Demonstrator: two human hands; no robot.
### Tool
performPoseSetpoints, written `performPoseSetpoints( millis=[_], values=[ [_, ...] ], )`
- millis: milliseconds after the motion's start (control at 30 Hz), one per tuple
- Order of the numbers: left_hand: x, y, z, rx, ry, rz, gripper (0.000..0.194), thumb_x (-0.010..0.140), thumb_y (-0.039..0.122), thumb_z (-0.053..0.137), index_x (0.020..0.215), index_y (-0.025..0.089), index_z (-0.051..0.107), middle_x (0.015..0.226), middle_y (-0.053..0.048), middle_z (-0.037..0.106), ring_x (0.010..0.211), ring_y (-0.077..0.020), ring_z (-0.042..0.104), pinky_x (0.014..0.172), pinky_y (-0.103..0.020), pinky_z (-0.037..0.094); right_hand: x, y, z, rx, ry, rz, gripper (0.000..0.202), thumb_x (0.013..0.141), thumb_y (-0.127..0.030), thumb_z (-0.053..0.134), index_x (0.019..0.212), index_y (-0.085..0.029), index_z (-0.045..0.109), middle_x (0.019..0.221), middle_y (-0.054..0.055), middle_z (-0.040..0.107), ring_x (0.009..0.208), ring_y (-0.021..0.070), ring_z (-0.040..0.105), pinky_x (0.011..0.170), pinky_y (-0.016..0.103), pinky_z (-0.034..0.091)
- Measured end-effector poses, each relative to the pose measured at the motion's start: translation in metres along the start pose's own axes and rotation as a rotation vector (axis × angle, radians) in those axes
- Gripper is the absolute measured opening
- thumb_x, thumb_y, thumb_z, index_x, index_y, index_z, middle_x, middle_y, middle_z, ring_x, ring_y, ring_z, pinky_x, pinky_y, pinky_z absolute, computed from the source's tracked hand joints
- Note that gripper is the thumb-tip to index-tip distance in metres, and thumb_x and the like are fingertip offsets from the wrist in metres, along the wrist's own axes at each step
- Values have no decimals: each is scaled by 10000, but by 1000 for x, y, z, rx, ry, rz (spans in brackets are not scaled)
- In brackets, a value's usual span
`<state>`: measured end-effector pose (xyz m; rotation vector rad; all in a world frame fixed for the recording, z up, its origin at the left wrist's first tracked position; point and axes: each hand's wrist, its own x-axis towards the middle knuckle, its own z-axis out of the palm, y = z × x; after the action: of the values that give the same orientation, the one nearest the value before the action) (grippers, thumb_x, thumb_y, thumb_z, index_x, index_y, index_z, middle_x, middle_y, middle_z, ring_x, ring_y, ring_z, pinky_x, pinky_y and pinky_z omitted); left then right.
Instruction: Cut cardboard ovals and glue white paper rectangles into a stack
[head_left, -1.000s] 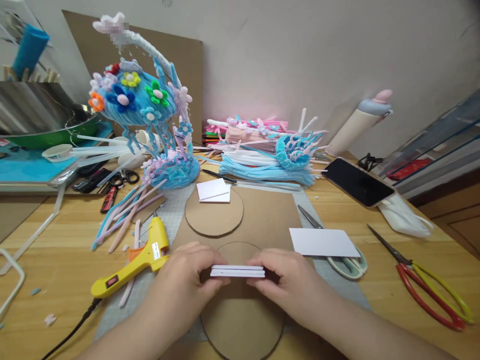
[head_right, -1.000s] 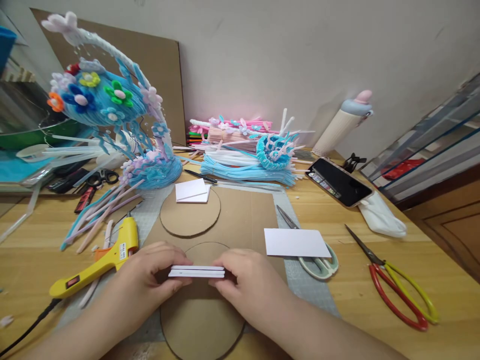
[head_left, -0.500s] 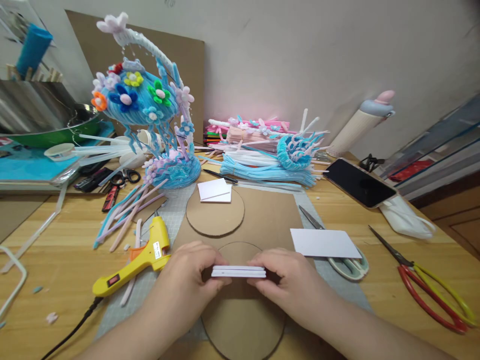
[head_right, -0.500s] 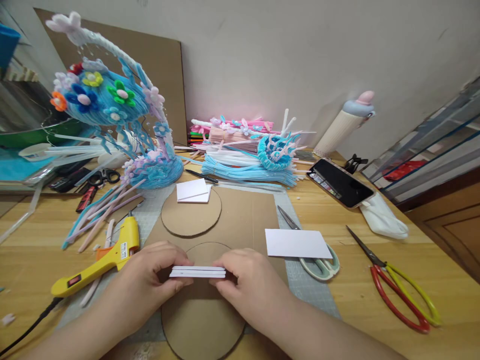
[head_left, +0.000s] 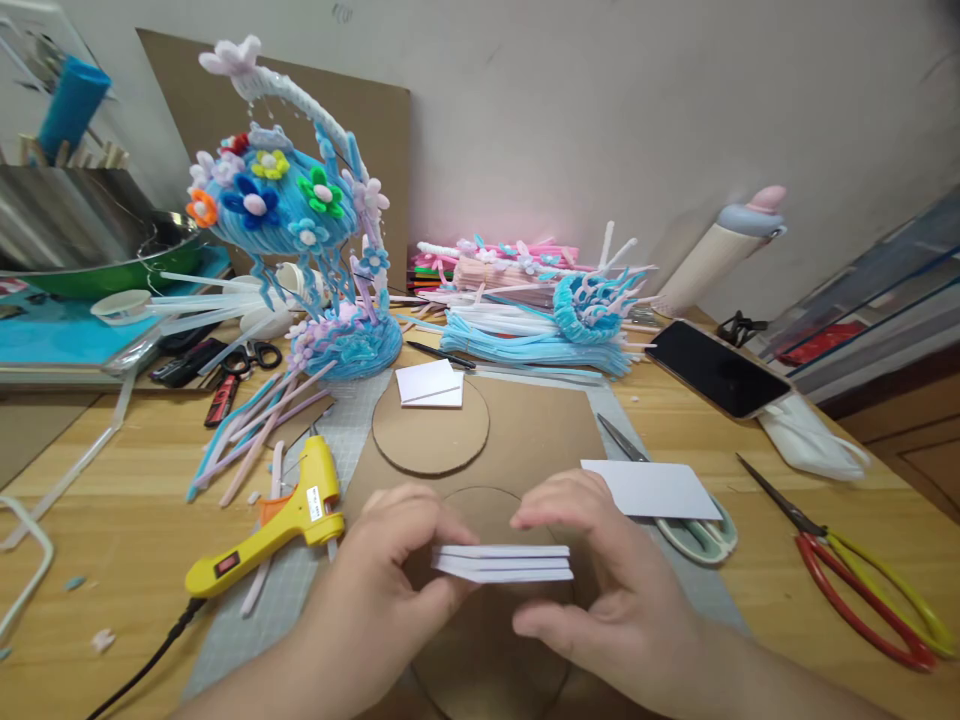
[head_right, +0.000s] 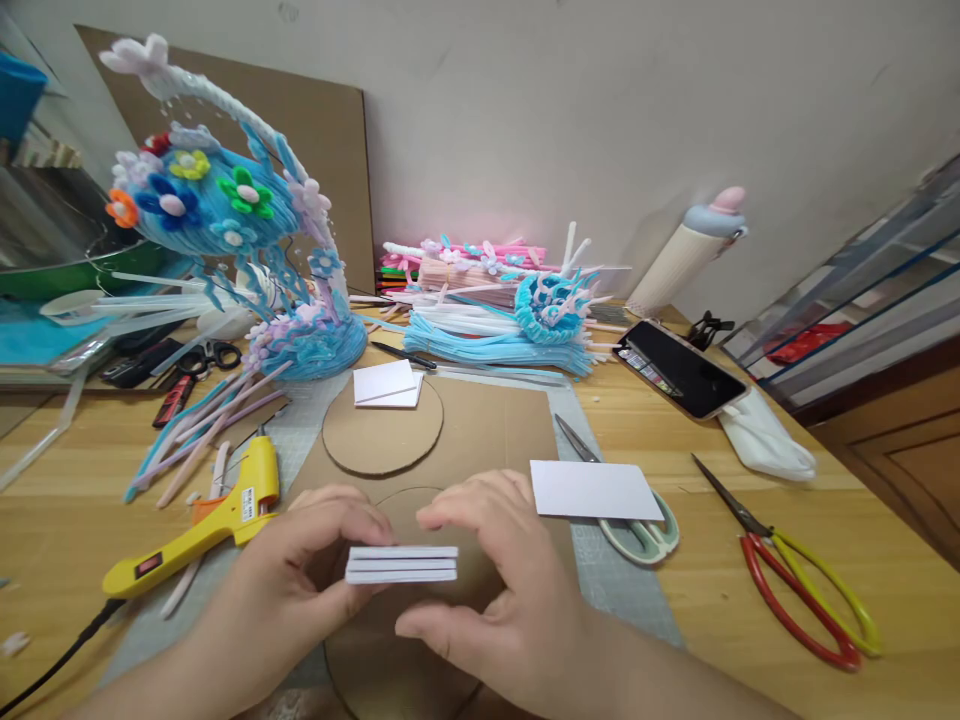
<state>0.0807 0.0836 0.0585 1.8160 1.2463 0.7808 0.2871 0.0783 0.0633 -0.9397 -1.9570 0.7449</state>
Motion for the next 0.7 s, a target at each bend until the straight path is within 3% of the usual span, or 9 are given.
performPoseSetpoints(
  millis=[133,267,400,600,700],
  values=[
    [-1,-1,5,-85,-30,-82,73,723,200,686,736,260,646,772,8,659,822,-224,588,741,-362,410,1,2,5,56,-47,46,158,820,-161,659,921,-264,596,842,-20,658,792,175,579,765,362,369],
    [-4,-2,2,-10,51,31,385,637,181,783,965,286,613,950,5,648,947,-237,556,820,-378,392,4,0,8,-92,-126,85,225,758,-39,619,858,-240,598,749,-36,641,706,157,556,738,362,326],
    [-3,0,-4,133,1,133,93,782,191,654,808,269,612,764,33,634,811,-199,555,769,-367,364,5,-1,6,-158,-164,90,197,793,-69,611,884,-244,612,749,-34,630,718,157,548,752,365,311],
    [0,-5,-4,276,-58,-103,159,729,98,593,776,249,606,797,10,636,827,-230,535,731,-370,374,8,3,2,-231,-219,126,209,764,-98,698,897,-237,616,823,-39,665,797,165,552,779,362,290],
    [1,-5,-4,287,-72,-117,175,711,158,673,848,261,637,848,4,650,832,-238,541,730,-373,378,9,6,3,-264,-253,173,185,764,-100,701,866,-232,620,815,-49,673,788,158,553,777,358,284]
  ],
)
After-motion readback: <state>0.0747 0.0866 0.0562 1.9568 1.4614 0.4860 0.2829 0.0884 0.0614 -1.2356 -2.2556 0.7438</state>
